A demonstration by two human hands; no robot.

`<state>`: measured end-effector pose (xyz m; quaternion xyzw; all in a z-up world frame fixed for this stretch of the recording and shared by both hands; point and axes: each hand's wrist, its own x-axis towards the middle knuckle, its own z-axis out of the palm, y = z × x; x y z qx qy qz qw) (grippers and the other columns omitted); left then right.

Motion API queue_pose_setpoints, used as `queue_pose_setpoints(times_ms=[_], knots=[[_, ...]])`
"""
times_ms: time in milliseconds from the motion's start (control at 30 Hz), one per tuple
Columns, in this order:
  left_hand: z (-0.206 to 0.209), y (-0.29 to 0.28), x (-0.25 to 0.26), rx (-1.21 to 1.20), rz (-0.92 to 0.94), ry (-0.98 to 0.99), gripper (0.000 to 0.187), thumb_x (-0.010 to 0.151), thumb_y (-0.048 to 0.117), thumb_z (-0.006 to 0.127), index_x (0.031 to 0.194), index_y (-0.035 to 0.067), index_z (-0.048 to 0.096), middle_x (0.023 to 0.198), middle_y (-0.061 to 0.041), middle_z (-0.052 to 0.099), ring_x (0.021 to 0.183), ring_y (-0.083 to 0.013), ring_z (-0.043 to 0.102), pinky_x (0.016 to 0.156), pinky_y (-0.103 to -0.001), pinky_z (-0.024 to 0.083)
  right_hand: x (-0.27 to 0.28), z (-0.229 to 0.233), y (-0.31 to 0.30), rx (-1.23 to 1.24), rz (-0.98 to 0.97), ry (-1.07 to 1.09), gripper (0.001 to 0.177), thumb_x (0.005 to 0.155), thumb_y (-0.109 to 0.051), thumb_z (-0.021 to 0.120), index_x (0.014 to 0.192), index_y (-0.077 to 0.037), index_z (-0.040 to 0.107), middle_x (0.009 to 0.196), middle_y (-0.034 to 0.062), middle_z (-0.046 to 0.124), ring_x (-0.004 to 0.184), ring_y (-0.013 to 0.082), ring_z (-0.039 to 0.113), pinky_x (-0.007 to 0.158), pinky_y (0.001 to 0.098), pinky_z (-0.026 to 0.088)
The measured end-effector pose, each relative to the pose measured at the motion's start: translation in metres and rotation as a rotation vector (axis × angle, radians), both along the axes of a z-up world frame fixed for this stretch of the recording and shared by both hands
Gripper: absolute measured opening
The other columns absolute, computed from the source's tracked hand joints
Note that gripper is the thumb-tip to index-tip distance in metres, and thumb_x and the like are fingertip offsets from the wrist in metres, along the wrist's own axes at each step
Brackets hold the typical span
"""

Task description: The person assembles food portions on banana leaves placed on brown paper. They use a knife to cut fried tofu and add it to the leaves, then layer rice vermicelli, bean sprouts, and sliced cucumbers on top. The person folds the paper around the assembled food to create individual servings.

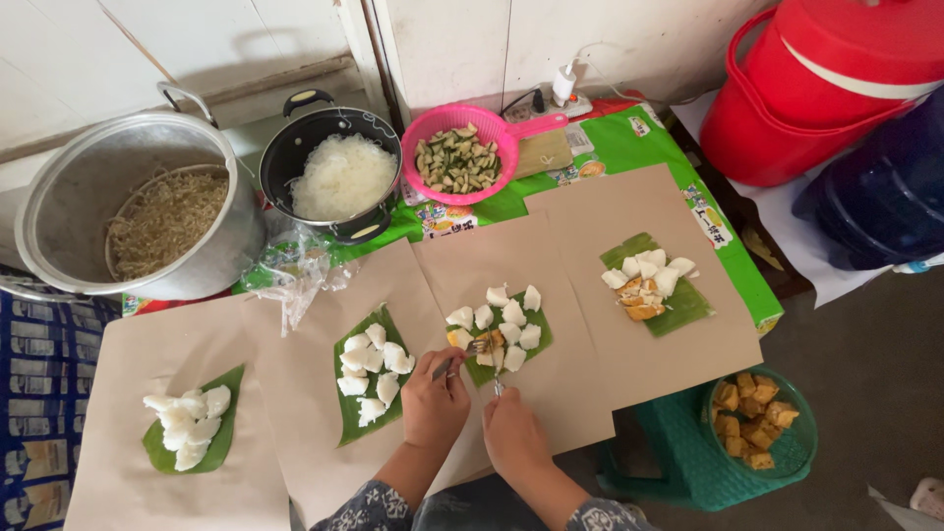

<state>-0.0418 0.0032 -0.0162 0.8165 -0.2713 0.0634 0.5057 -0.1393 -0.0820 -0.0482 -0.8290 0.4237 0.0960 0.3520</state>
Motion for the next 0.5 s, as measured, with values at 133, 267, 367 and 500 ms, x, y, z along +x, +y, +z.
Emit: queue_pose_setpoints(times_ms=[133, 267, 367, 500], knots=[[-0.003, -0.002, -0.001, 0.0, -0.011, 0.038, 0.014, 0.088, -0.002, 0.065, 0.094, 0.007, 0.073, 0.086, -0.009, 0.07, 0.06, -0.0255, 0.068, 0.054, -0.035, 0.053, -0.017, 0.007, 0.007, 0.013, 0.009, 0.126, 0.032, 0.101, -0.033, 0.044, 0.104, -0.004, 0.057, 0.093, 0.0247, 0.072, 0.092, 0.0447, 0.07, 0.084, 0.0563, 0.054], [-0.006, -0.003, -0.007, 0.008, -0.033, 0.092, 0.015, 0.087, -0.002, 0.064, 0.095, 0.008, 0.073, 0.084, -0.009, 0.07, 0.059, -0.0253, 0.068, 0.054, -0.035, 0.054, -0.003, -0.002, -0.002, -0.048, 0.02, 0.072, 0.03, 0.101, -0.032, 0.047, 0.107, -0.004, 0.057, 0.093, 0.0254, 0.072, 0.092, 0.0451, 0.071, 0.084, 0.0555, 0.055], [-0.008, -0.002, -0.008, -0.039, -0.048, 0.062, 0.018, 0.086, -0.003, 0.063, 0.096, 0.008, 0.072, 0.088, -0.009, 0.07, 0.063, -0.0253, 0.07, 0.056, -0.035, 0.055, 0.0, -0.011, -0.01, -0.097, 0.041, 0.046, 0.031, 0.1, -0.033, 0.048, 0.105, -0.004, 0.058, 0.093, 0.0241, 0.072, 0.092, 0.0441, 0.072, 0.084, 0.0544, 0.056], [-0.006, -0.002, -0.007, 0.012, -0.017, 0.024, 0.016, 0.088, -0.002, 0.065, 0.097, 0.009, 0.073, 0.085, -0.009, 0.069, 0.065, -0.0268, 0.069, 0.058, -0.036, 0.055, -0.025, -0.02, -0.009, -0.057, 0.057, 0.151, 0.033, 0.1, -0.036, 0.048, 0.104, -0.005, 0.058, 0.093, 0.0235, 0.072, 0.094, 0.0439, 0.071, 0.085, 0.0558, 0.054]])
